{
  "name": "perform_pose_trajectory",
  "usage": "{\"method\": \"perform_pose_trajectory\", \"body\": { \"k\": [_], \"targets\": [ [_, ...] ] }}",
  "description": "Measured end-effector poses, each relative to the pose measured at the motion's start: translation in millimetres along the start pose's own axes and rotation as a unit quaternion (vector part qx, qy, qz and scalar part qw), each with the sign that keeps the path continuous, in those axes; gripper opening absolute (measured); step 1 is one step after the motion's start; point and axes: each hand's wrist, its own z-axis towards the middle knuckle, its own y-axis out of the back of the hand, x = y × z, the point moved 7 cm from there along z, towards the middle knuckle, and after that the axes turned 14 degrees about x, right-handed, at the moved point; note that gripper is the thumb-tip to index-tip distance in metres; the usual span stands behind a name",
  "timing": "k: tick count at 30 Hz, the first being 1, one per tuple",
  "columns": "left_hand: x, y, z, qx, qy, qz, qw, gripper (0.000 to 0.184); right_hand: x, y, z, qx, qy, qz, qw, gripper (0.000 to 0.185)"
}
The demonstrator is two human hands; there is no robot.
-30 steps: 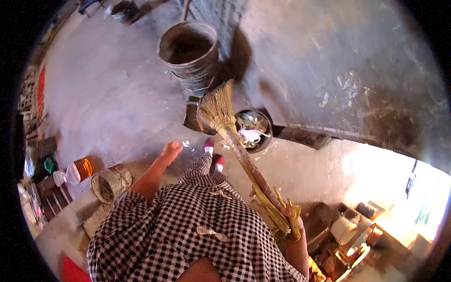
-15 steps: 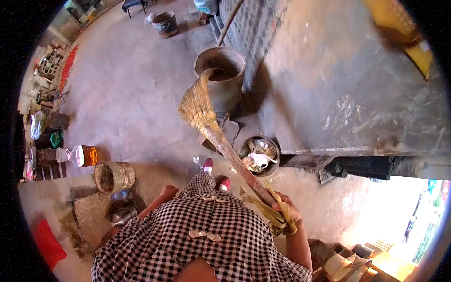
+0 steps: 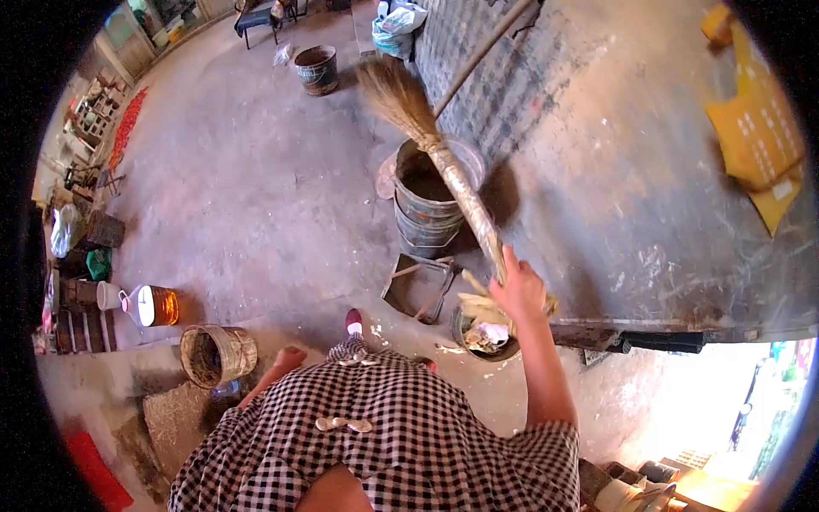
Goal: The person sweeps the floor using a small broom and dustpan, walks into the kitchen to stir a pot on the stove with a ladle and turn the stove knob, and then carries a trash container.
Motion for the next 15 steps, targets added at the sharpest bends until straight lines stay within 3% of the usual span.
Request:
{"method": "perform_pose_trajectory", "body": {
  "k": [4,6,7,9,15],
  "targets": [
    [65,88,25,-0.047,0.030,-0.153,0.987,0.023,32,-13,54,-0.069,0.018,-0.090,0.993,0.066],
    [68,107,25,-0.060,0.076,-0.125,0.987,0.023,21,-18,69,-0.065,0.008,-0.098,0.993,0.065],
    [77,118,37,-0.057,0.026,-0.167,0.984,0.021,23,-19,73,-0.071,0.005,-0.096,0.993,0.063],
    [87,133,42,-0.070,0.039,-0.199,0.977,0.021,28,-19,81,-0.066,-0.008,-0.109,0.992,0.063],
    [74,103,44,-0.033,0.034,-0.208,0.977,0.022,18,-43,114,-0.062,-0.021,-0.130,0.989,0.064]
  ]
}}
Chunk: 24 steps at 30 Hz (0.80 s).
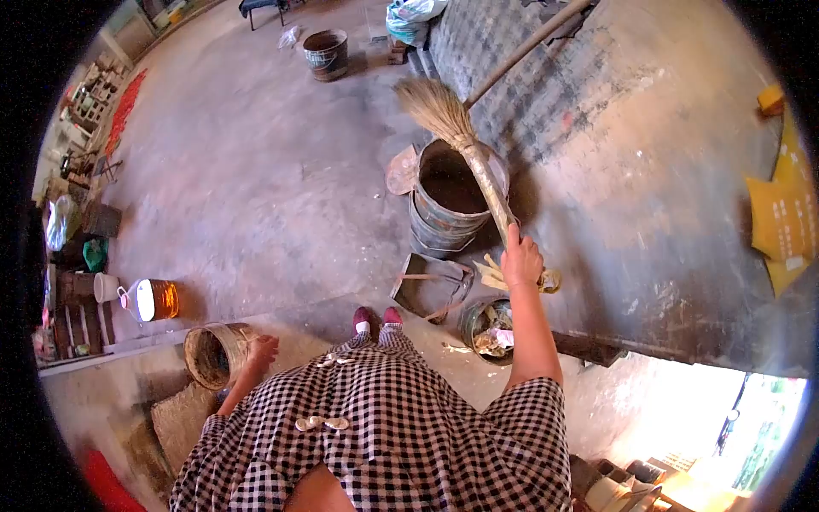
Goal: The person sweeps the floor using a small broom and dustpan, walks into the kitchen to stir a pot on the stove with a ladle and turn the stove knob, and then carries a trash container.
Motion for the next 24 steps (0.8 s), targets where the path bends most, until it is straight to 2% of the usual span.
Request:
{"method": "perform_pose_trajectory", "body": {
  "k": [1,3,4,5,7,10,12,14,19,23,24],
  "targets": [
    [-6,-13,-8,0.002,0.004,0.008,1.000,0.022,0,-9,4,-0.003,0.000,-0.001,1.000,0.064],
    [-30,-39,-41,-0.006,0.002,0.126,0.992,0.026,-7,-39,10,0.021,-0.027,0.028,0.999,0.067],
    [-20,-45,-27,0.040,-0.091,0.250,0.963,0.028,-10,-54,10,0.041,-0.042,0.040,0.997,0.066],
    [-6,-55,-16,0.087,-0.178,0.367,0.909,0.031,-13,-68,10,0.063,-0.057,0.048,0.995,0.066],
    [-28,-72,-46,0.054,-0.048,0.336,0.939,0.032,-16,-89,11,0.082,-0.079,0.091,0.989,0.065],
    [-18,-69,-46,0.031,-0.020,0.260,0.965,0.032,-22,-101,11,0.106,-0.083,0.124,0.983,0.063],
    [-11,-58,-43,-0.019,-0.009,0.178,0.984,0.031,-23,-107,13,0.134,-0.083,0.133,0.978,0.059],
    [-27,-55,-55,-0.017,-0.018,0.166,0.986,0.030,-19,-85,7,0.125,-0.092,0.113,0.981,0.059],
    [-43,-35,-73,-0.066,-0.023,0.150,0.986,0.031,17,-24,-1,0.066,-0.076,0.031,0.994,0.059],
    [-44,-15,-81,-0.080,-0.009,0.103,0.991,0.034,71,10,4,-0.071,0.026,0.037,0.996,0.053],
    [-49,-8,-87,-0.071,0.000,0.081,0.994,0.034,92,16,9,-0.061,0.050,0.049,0.996,0.052]
  ]
}}
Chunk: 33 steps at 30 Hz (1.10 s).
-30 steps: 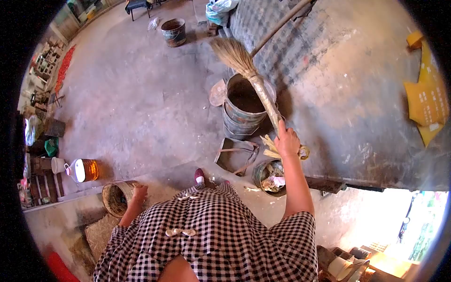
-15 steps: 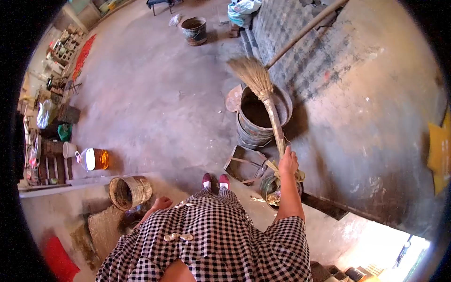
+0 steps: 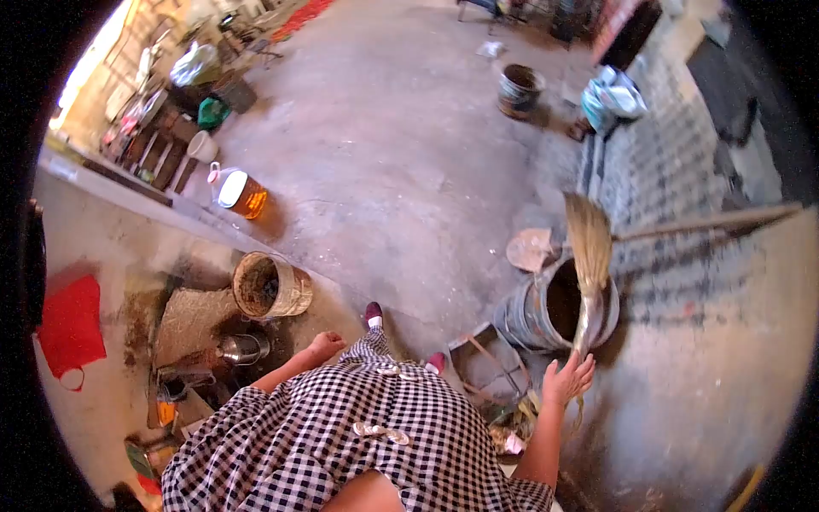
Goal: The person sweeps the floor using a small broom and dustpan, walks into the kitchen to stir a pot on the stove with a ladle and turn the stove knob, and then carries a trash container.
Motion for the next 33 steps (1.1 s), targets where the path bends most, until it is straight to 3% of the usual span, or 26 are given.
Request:
{"method": "perform_pose_trajectory", "body": {
  "k": [2,5,8,9,13,14,16,22,23,25,26,28,31,32,33],
  "targets": [
    [16,24,-1,0.013,0.003,-0.018,1.000,0.035,48,9,5,0.023,0.031,0.001,0.999,0.050],
    [33,56,14,0.029,0.001,-0.024,0.999,0.035,113,-35,34,0.119,0.167,0.120,0.971,0.043],
    [62,112,13,-0.008,0.021,-0.076,0.997,0.035,198,-50,30,0.293,0.169,0.111,0.934,0.040],
    [83,156,-2,-0.004,0.031,-0.084,0.996,0.035,247,-22,2,0.368,0.145,0.112,0.912,0.037],
    [131,230,22,-0.067,0.075,-0.127,0.987,0.034,272,-115,20,0.492,0.175,0.102,0.847,0.040],
    [137,248,23,-0.058,0.100,-0.129,0.985,0.033,285,-104,19,0.480,0.159,0.188,0.842,0.039],
    [156,323,16,-0.044,0.160,-0.116,0.979,0.031,290,-153,19,0.477,0.216,0.089,0.847,0.033],
    [140,389,85,-0.226,0.078,-0.297,0.925,0.027,380,-172,129,0.518,0.149,-0.018,0.842,0.025],
    [150,434,85,-0.204,0.088,-0.295,0.929,0.027,406,-159,139,0.527,0.125,-0.042,0.840,0.025],
    [139,439,113,-0.222,0.104,-0.298,0.923,0.027,452,-167,195,0.529,0.110,-0.085,0.837,0.025],
    [166,428,154,-0.225,0.103,-0.337,0.908,0.027,478,-170,225,0.529,0.108,-0.108,0.835,0.024],
    [188,424,207,-0.232,0.108,-0.322,0.912,0.027,538,-181,290,0.525,0.104,-0.144,0.832,0.024],
    [179,437,206,-0.200,0.164,-0.320,0.911,0.032,671,-188,376,0.505,0.113,-0.157,0.841,0.023],
    [177,429,212,-0.184,0.175,-0.366,0.896,0.034,728,-191,397,0.490,0.139,-0.129,0.851,0.023],
    [148,449,200,-0.171,0.170,-0.362,0.900,0.034,825,-124,378,0.438,0.185,0.005,0.880,0.024]
  ]
}}
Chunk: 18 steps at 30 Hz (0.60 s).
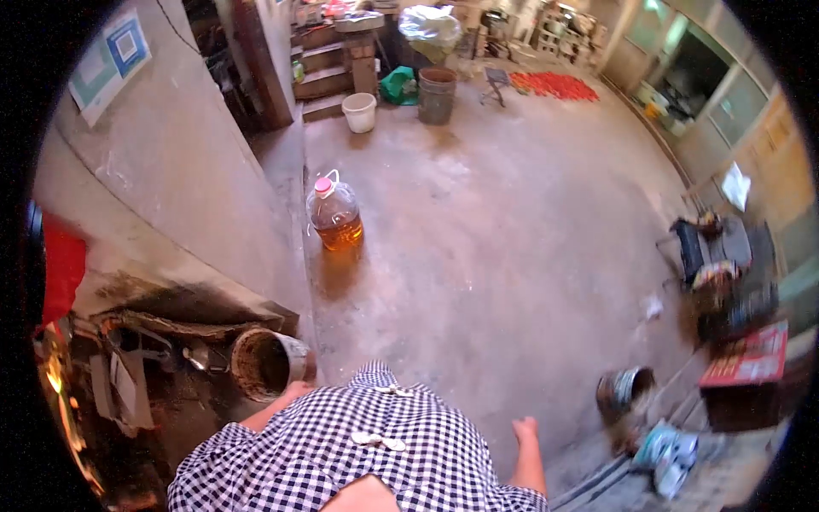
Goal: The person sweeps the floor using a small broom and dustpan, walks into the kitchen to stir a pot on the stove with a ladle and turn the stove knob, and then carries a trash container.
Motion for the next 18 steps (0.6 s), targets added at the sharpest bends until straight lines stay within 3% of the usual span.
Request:
{"method": "perform_pose_trajectory", "body": {
  "k": [1,2,4,7,10,12,15,18],
  "targets": [
    [-20,0,-12,0.015,0.089,-0.011,0.996,0.036,38,18,73,-0.029,0.081,-0.150,0.985,0.025],
    [-20,-1,10,-0.009,0.074,0.043,0.996,0.038,102,37,98,-0.024,0.163,-0.098,0.981,0.035],
    [22,-13,60,-0.027,0.084,0.011,0.996,0.038,236,66,89,-0.042,0.311,-0.049,0.948,0.031],
    [-4,-8,108,0.002,0.127,-0.059,0.990,0.033,365,92,137,-0.021,0.362,-0.053,0.930,0.033],
    [-74,34,179,0.008,0.135,-0.128,0.982,0.028,438,109,181,-0.020,0.323,-0.166,0.932,0.030],
    [-138,74,231,-0.015,0.127,-0.215,0.968,0.024,421,109,248,0.034,0.250,-0.098,0.963,0.033],
    [-255,160,300,-0.139,0.003,-0.304,0.943,0.024,427,107,292,0.113,0.245,-0.304,0.914,0.030],
    [-386,245,336,-0.154,-0.061,-0.231,0.959,0.024,454,126,358,0.148,0.123,-0.313,0.930,0.027]
  ]
}}
